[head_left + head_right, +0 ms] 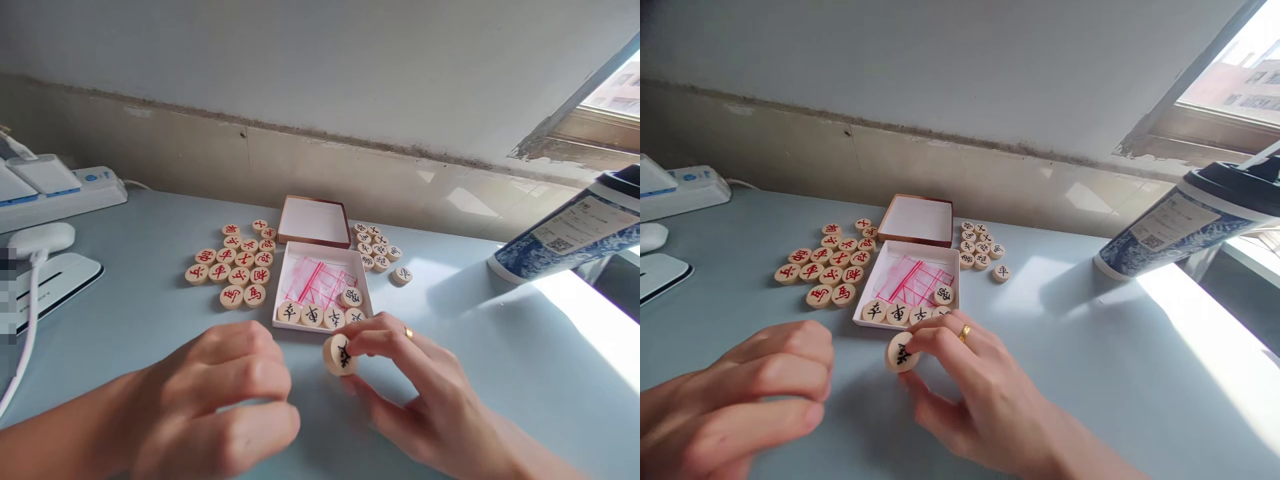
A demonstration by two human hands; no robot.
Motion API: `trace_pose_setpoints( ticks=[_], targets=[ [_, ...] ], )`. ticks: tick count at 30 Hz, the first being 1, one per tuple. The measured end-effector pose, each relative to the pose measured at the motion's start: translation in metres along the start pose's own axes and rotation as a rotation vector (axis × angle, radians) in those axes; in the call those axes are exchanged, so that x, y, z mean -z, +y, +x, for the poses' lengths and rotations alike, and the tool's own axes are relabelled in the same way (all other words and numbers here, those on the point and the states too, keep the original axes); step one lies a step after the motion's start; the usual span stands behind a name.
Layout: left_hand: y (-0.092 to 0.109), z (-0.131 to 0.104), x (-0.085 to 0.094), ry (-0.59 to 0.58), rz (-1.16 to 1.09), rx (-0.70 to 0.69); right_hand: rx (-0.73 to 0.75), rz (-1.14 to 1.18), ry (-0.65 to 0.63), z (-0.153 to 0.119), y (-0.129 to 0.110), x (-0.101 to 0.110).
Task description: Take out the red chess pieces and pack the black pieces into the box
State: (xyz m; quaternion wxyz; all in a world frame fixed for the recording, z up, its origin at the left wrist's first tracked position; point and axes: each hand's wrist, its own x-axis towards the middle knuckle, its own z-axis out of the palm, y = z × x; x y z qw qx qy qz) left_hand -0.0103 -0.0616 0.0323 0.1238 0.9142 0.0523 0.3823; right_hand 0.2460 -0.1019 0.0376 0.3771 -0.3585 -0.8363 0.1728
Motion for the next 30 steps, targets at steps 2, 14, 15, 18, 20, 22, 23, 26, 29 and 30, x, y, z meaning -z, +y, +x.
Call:
trace_pose_setpoints(
  ticks=[2, 14, 15, 18, 20, 22, 23, 26, 29, 30],
  targets=[
    [-0.007, 0.005, -0.003, -0.022, 0.155, 0.045, -0.001, -0.078, 0.044, 0.001, 0.004, 0.000],
    [-0.020, 0.005, -0.013, -0.128, 0.269, 0.345, -0.104, -0.313, 0.038, 0.004, 0.021, 0.002],
    [-0.021, 0.004, -0.013, -0.135, 0.257, 0.335, -0.103, -0.302, 0.027, 0.003, 0.021, 0.001],
    [-0.022, 0.002, -0.014, -0.153, 0.224, 0.310, -0.103, -0.264, -0.007, 0.003, 0.019, 0.000],
    [-0.022, 0.001, -0.013, -0.163, 0.203, 0.305, -0.108, -0.253, -0.014, 0.003, 0.017, -0.001],
    [-0.021, 0.000, -0.013, -0.171, 0.194, 0.306, -0.119, -0.258, -0.019, 0.003, 0.016, -0.001],
    [-0.021, 0.000, -0.012, -0.173, 0.192, 0.307, -0.117, -0.265, -0.021, 0.003, 0.016, -0.001],
    [-0.021, 0.000, -0.012, -0.178, 0.191, 0.301, -0.105, -0.308, -0.031, 0.002, 0.016, -0.002],
    [-0.021, 0.000, -0.012, -0.177, 0.192, 0.298, -0.096, -0.376, -0.043, 0.000, 0.017, -0.001],
    [-0.021, 0.000, -0.012, -0.176, 0.192, 0.300, -0.092, -0.401, -0.050, 0.000, 0.017, -0.002]
  ],
)
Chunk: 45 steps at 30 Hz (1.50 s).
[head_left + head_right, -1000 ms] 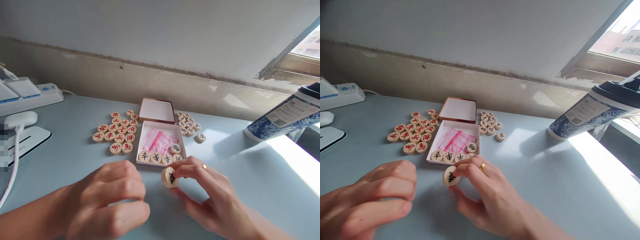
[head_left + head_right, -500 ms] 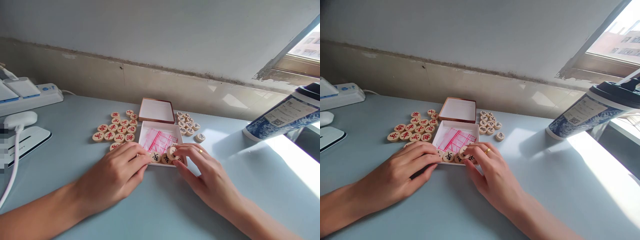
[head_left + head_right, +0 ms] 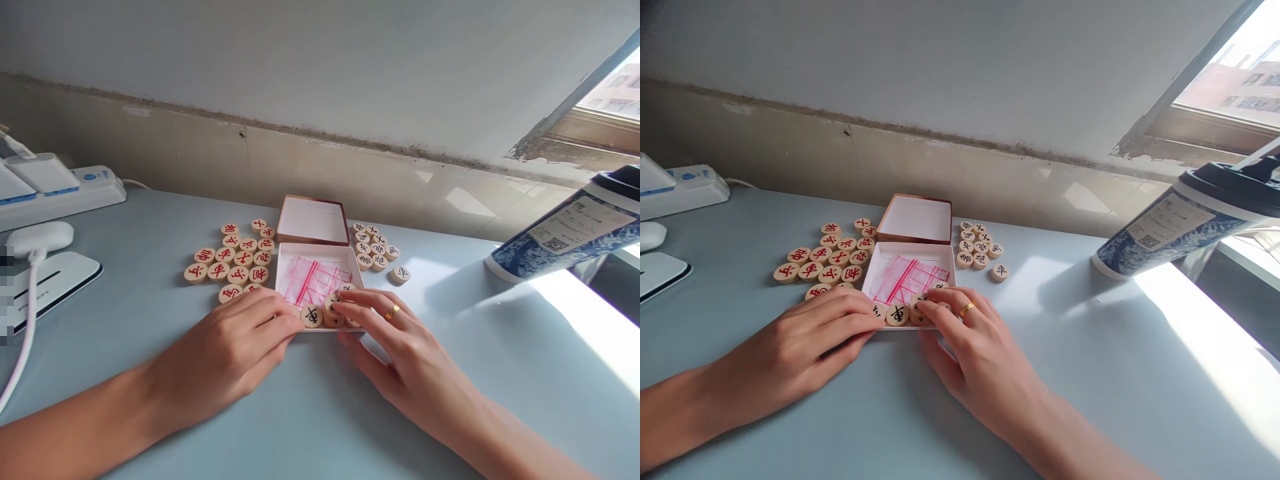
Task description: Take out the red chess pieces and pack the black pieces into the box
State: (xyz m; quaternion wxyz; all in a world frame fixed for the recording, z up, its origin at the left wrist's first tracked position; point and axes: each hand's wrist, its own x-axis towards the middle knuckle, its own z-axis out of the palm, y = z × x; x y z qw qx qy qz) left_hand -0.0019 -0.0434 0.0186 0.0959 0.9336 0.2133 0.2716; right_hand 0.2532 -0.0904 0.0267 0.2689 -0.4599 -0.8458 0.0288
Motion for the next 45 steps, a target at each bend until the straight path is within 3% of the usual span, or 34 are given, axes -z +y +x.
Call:
trace_pose_setpoints(
  ticks=[11, 18, 45],
  targets=[
    [-0.0003, 0.0022, 0.0001, -0.001, 0.043, -0.048, 0.129, -0.219, -0.120, -0.0025, 0.0025, -0.0020],
    [0.0014, 0.0021, 0.0020, -0.018, 0.056, -0.045, 0.138, -0.218, -0.161, 0.0020, 0.0042, -0.0006],
    [0.0007, 0.0011, 0.0030, -0.030, 0.070, -0.038, 0.143, -0.179, -0.090, 0.0026, 0.0075, -0.0004]
  ],
)
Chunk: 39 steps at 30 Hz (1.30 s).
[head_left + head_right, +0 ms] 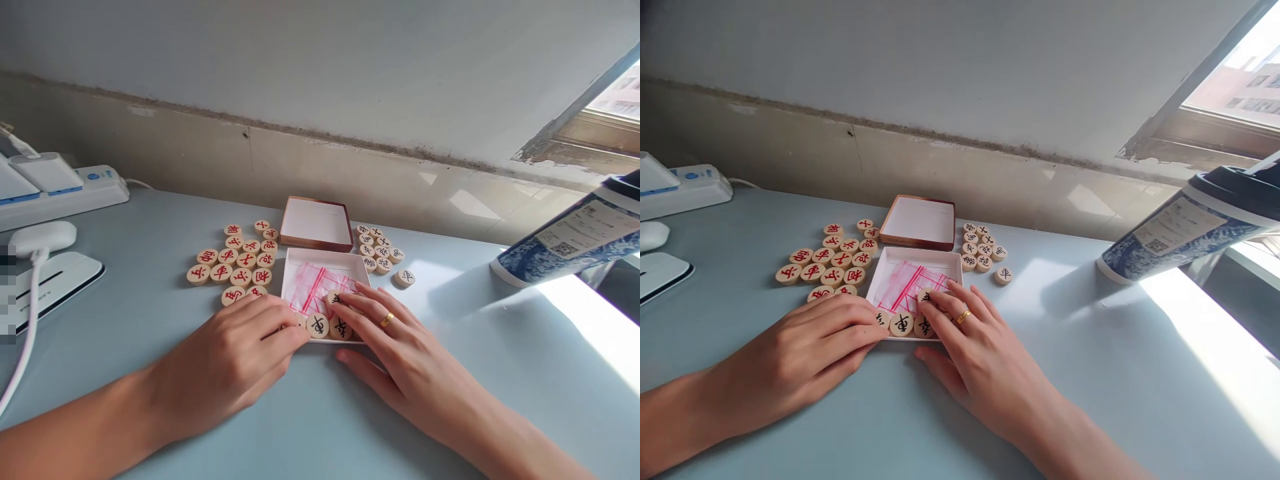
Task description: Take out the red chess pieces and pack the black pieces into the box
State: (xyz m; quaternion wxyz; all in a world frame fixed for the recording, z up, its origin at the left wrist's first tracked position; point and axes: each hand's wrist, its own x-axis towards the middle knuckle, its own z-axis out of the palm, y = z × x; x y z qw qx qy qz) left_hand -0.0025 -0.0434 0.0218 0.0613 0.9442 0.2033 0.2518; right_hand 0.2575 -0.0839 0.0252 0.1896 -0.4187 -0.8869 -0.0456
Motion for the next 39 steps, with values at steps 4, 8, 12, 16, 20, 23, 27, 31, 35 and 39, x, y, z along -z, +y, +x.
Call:
trace_pose_setpoints(
  ticks=[4, 8, 12, 16, 20, 23, 27, 31, 35, 39],
  targets=[
    [0.001, -0.001, 0.000, 0.007, 0.002, -0.011, 0.019, 0.017, -0.017, 0.001, -0.001, 0.003],
    [0.002, 0.000, 0.001, 0.012, 0.004, -0.017, -0.058, -0.062, 0.063, -0.001, 0.008, 0.006],
    [0.001, 0.000, 0.002, 0.004, 0.008, -0.019, -0.205, -0.394, 0.112, -0.009, 0.029, 0.002],
    [0.001, 0.000, 0.002, 0.011, 0.016, -0.010, -0.227, -0.493, 0.017, -0.016, 0.041, -0.004],
    [0.001, 0.001, 0.001, 0.001, -0.004, -0.001, -0.195, -0.469, -0.016, -0.015, 0.041, -0.002],
    [0.001, 0.001, 0.001, 0.000, -0.008, -0.004, -0.186, -0.464, -0.007, -0.014, 0.039, 0.002],
    [0.001, 0.000, 0.002, -0.010, -0.003, -0.004, -0.192, -0.454, -0.001, -0.016, 0.038, 0.005],
    [0.001, 0.000, 0.002, -0.012, 0.003, -0.004, -0.188, -0.442, 0.012, -0.018, 0.038, 0.003],
    [0.002, 0.002, 0.002, 0.020, 0.004, -0.015, -0.194, -0.426, 0.006, -0.016, 0.039, 0.006],
    [0.003, 0.003, 0.000, 0.047, 0.007, -0.010, -0.225, -0.387, 0.139, -0.008, 0.027, 0.015]
  ],
)
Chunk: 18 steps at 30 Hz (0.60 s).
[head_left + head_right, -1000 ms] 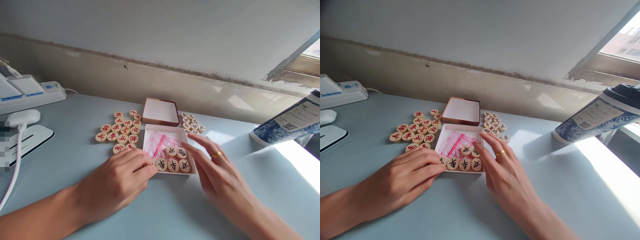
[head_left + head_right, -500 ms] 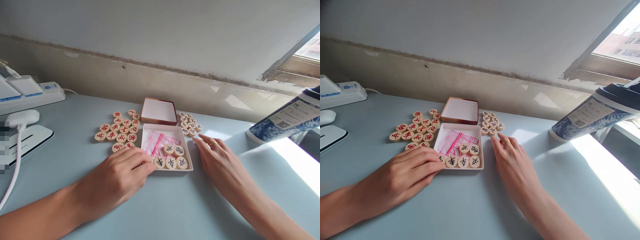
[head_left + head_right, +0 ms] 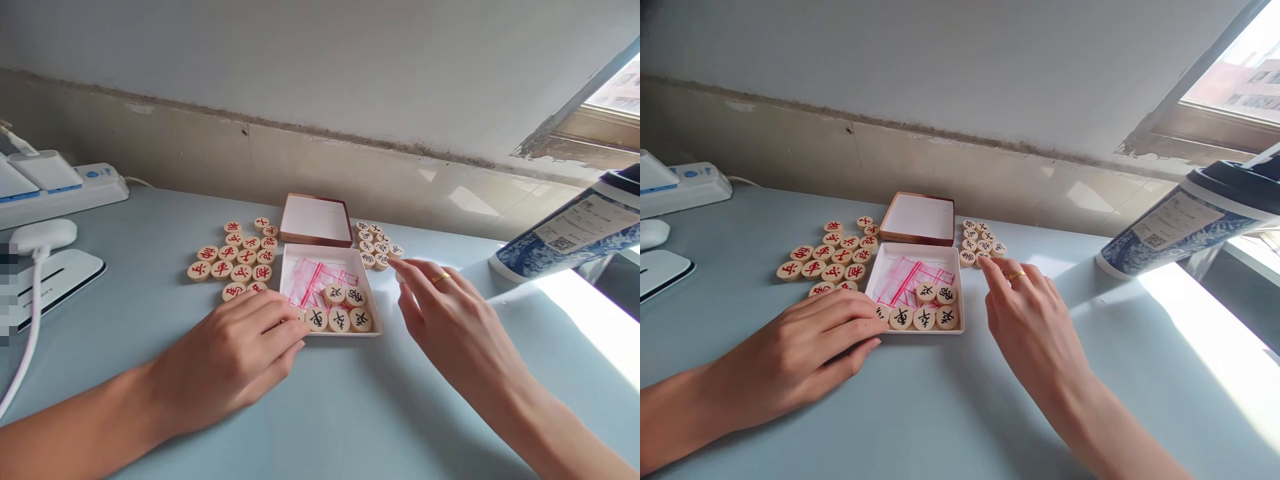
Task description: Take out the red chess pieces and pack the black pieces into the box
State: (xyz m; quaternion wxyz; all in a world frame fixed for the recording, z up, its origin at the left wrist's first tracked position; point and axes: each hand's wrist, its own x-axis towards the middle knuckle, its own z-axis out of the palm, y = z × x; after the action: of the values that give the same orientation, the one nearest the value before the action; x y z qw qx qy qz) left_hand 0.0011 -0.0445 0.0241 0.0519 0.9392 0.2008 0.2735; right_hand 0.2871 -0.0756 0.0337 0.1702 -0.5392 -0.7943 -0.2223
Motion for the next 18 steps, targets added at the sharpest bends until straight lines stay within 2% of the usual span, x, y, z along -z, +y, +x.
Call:
trace_pose_setpoints(
  ticks=[2, 4, 8, 11, 15, 18],
  targets=[
    [0.001, 0.001, 0.000, 0.008, 0.013, 0.001, 0.003, 0.164, 0.101, 0.002, -0.012, 0.007],
    [0.003, 0.001, 0.002, 0.040, 0.049, -0.002, 0.024, 0.377, 0.140, 0.001, -0.025, 0.013],
    [0.013, 0.000, 0.010, 0.100, 0.028, -0.114, 0.166, 0.732, 0.071, -0.006, -0.044, 0.015],
    [0.021, 0.000, 0.013, -0.008, -0.069, -0.171, 0.278, 0.872, 0.031, -0.008, -0.047, 0.016],
    [0.023, 0.001, 0.004, -0.103, -0.144, -0.046, 0.332, 0.918, -0.092, -0.008, -0.049, 0.017],
    [0.023, 0.000, -0.003, -0.126, -0.240, 0.100, 0.319, 0.957, -0.106, -0.007, -0.052, 0.015]
  ],
)
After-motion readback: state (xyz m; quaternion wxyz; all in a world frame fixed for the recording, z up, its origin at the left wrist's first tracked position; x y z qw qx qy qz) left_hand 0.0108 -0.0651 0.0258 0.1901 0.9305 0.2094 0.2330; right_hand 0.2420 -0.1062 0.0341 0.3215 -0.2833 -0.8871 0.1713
